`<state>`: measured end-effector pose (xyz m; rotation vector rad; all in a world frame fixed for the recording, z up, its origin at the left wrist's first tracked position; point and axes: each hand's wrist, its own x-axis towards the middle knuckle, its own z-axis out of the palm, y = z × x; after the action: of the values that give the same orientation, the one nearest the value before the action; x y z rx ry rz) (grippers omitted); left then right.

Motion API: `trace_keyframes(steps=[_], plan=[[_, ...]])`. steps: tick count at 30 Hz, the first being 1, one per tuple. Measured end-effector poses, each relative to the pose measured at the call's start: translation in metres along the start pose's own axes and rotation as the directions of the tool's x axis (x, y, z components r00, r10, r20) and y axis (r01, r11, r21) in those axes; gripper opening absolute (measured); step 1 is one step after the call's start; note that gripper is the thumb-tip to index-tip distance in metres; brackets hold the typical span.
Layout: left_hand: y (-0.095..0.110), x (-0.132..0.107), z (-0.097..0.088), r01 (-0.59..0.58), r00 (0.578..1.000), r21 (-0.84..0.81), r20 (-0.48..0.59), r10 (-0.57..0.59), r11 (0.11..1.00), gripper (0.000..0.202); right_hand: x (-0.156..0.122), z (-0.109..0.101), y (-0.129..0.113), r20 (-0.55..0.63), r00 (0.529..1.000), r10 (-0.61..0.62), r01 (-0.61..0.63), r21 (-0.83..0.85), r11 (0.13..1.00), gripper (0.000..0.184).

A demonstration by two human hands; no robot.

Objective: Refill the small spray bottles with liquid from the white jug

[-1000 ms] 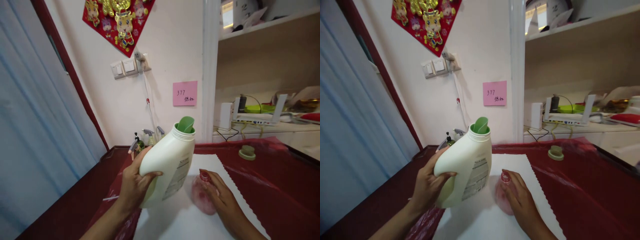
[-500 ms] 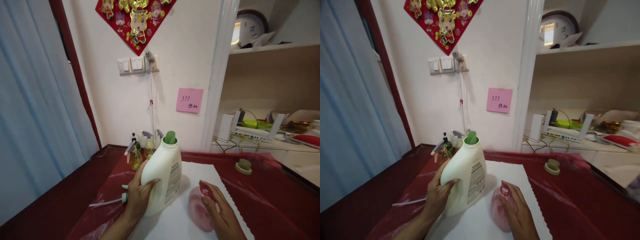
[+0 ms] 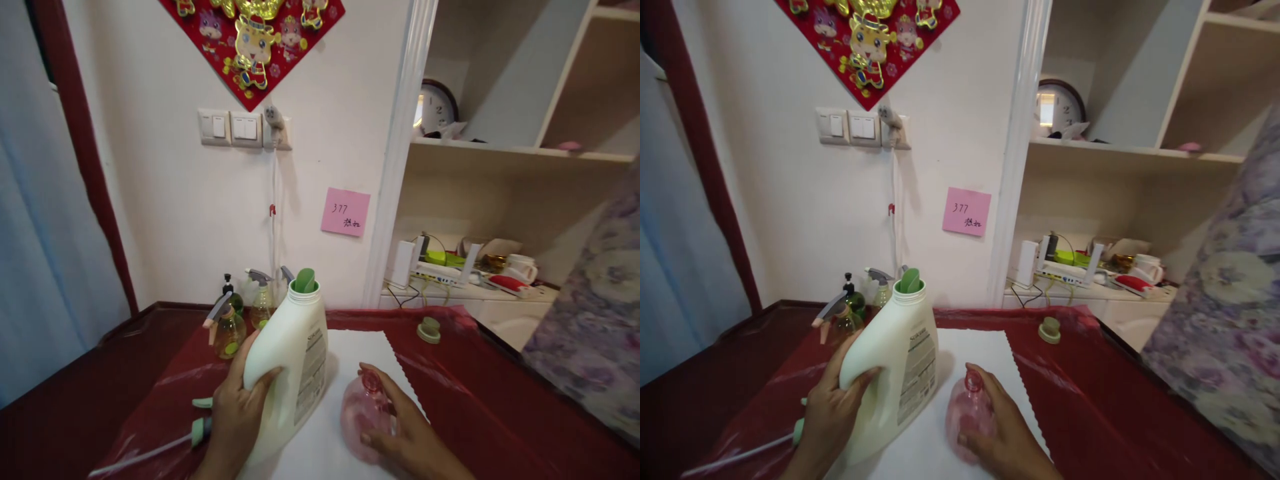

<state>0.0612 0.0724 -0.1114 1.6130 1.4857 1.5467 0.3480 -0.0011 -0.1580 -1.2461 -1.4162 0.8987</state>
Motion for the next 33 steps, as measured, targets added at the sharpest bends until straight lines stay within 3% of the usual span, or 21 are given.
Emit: trace_keyframes(steps=[7, 10, 15, 19, 22, 33], plan=[[0.004, 0.001, 0.0, -0.001, 1.0, 0.037, 0.003, 0.001, 0.999, 0.071, 0.002, -0.009, -0.014, 0.042, 0.998, 0.042, -0.039, -0.051, 0.998, 0.088], [0.003, 0.002, 0.0, 0.008, 1.0, 0.046, -0.008, -0.008, 0.999, 0.076, 0.006, -0.021, -0.024, -0.026, 0.999, 0.04, -0.041, -0.036, 0.999, 0.091], [-0.002, 0.005, 0.0, -0.045, 0.999, 0.08, -0.024, 0.047, 0.996, 0.083, 0.026, -0.059, -0.032, -0.211, 0.973, -0.089, 0.061, -0.137, 0.989, 0.085], [-0.003, 0.005, 0.0, -0.018, 1.0, 0.085, -0.007, 0.019, 0.996, 0.081, 0.046, -0.095, -0.024, -0.327, 0.941, -0.092, 0.022, -0.212, 0.977, 0.083], [-0.002, 0.004, 0.001, 0.003, 1.0, 0.061, -0.019, -0.002, 0.998, 0.083, 0.058, -0.113, -0.015, -0.447, 0.891, -0.08, -0.042, -0.257, 0.965, 0.083], [0.002, 0.003, 0.001, 0.041, 0.998, 0.074, -0.046, -0.038, 0.996, 0.084, 0.096, -0.14, 0.033, -0.616, 0.782, -0.089, -0.17, -0.349, 0.922, 0.087]])
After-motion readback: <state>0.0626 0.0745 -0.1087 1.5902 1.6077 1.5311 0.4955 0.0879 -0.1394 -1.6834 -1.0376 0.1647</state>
